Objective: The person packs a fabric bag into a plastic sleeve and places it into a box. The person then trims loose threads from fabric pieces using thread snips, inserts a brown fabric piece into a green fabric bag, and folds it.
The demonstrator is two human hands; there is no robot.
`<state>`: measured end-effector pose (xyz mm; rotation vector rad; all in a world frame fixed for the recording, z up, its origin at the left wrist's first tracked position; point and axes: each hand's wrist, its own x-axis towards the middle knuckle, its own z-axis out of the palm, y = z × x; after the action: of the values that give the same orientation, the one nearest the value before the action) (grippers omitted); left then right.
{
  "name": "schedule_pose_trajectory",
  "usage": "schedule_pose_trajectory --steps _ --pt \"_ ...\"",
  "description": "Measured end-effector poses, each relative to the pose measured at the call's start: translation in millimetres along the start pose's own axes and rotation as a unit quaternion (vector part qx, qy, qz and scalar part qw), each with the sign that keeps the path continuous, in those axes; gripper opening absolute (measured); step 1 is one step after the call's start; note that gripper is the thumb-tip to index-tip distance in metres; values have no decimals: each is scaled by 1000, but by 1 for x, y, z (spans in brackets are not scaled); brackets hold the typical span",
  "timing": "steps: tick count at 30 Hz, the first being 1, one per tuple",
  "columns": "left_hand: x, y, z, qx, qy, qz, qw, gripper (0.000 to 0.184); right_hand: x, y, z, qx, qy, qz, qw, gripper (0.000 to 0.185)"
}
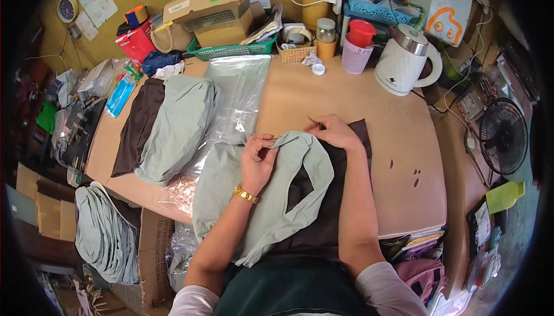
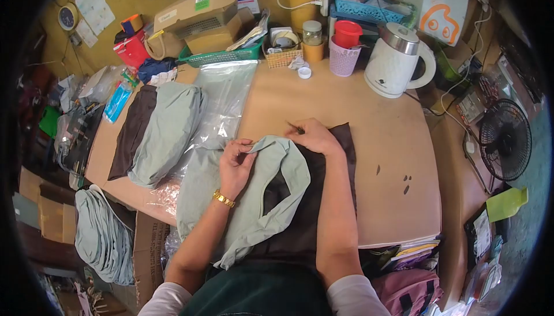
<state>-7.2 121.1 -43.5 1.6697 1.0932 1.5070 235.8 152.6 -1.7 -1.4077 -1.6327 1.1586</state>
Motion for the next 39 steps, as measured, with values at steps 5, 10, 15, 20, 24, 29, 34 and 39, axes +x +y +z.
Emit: schedule_pose_trajectory --steps 5,10,15,20,24,29,34,39 --pt "-11 24 -35 63 -48 54 995 10 -4 11 -4 -141 157 -56 976 17" --pt "-28 53 -59 137 -49 -20 989 9 -5 28 -18 -144 225 0 964 22" --pt "-46 60 -90 152 -55 96 982 15 -10 12 -12 -242 243 27 939 21" --pt "-64 62 -88 190 -87 44 977 22 -9 -19 13 -352 285 -25 891 18" --pt "-63 56 -88 209 -76 73 972 22 -13 -53 30 -75 70 6 995 21" --pt "-63 56 -89 182 -76 51 979 16 -7 -33 62 57 -146 -68 985 22" --pt "-64 52 -88 174 -57 43 982 14 -15 -57 44 26 -160 -28 986 19" --pt "-64 52 -87 178 -55 40 982 16 -41 -94 38 -84 -208 -114 968 40"
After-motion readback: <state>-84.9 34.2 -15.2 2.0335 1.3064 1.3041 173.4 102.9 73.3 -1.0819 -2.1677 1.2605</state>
